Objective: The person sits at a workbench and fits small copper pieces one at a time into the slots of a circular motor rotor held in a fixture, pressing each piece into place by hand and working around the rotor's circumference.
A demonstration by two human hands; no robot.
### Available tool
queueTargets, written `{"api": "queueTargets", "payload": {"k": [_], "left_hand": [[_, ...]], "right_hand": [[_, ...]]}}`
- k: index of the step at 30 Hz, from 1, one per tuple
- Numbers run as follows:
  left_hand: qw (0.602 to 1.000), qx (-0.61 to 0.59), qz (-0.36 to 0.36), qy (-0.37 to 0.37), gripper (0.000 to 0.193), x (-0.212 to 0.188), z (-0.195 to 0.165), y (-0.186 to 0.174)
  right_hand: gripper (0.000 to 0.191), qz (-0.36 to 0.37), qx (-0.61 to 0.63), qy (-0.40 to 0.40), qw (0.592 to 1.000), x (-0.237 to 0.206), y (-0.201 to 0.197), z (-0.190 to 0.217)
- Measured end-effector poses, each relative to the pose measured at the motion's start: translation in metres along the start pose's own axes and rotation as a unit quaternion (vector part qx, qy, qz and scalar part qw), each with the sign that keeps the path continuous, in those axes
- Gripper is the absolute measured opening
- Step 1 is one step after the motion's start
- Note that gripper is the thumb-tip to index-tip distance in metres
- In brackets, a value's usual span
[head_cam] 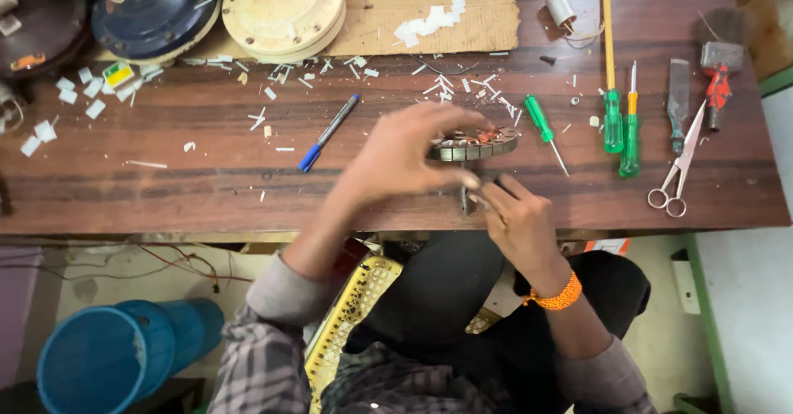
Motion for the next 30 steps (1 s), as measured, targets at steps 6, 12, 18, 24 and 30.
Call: {"api": "queueTargets", "payload": {"k": [6, 12, 18, 24, 30], "left_hand": [[0.983, 0.156, -0.087, -0.035, 0.041, -0.017, -0.005, 0.026], [0.986, 0.146, -0.073, -0.011, 0.044, -0.020, 0.002, 0.031], [0.988, 0.132, -0.075, 0.008, 0.046, -0.021, 0.001, 0.029], [0.990, 0.099, -0.102, 0.006, 0.037, -0.026, 0.005, 0.026], [0.982, 0.156, -0.107, 0.003, 0.033, -0.026, 0.005, 0.028]], "right_hand": [[0.015, -0.092, 0.029, 0.083, 0.992, -0.006, -0.032, -0.030], [0.014, -0.076, 0.082, 0.065, 0.992, 0.023, -0.053, -0.007], [0.014, -0.067, 0.085, 0.029, 0.994, 0.052, -0.052, 0.006], [0.009, -0.042, 0.068, 0.041, 0.996, 0.063, -0.051, -0.006], [0.010, -0.009, 0.034, -0.012, 0.999, 0.096, -0.045, -0.024]]}}
Point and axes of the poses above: each hand's wrist, its own x-axis towards the middle knuckle, its own y-axis out of the palm, z = x × y, the point moved 8 cm from there along x, towards the middle knuckle, and after that the axes turned 6 degrees about -y, right-handed, at the moved point
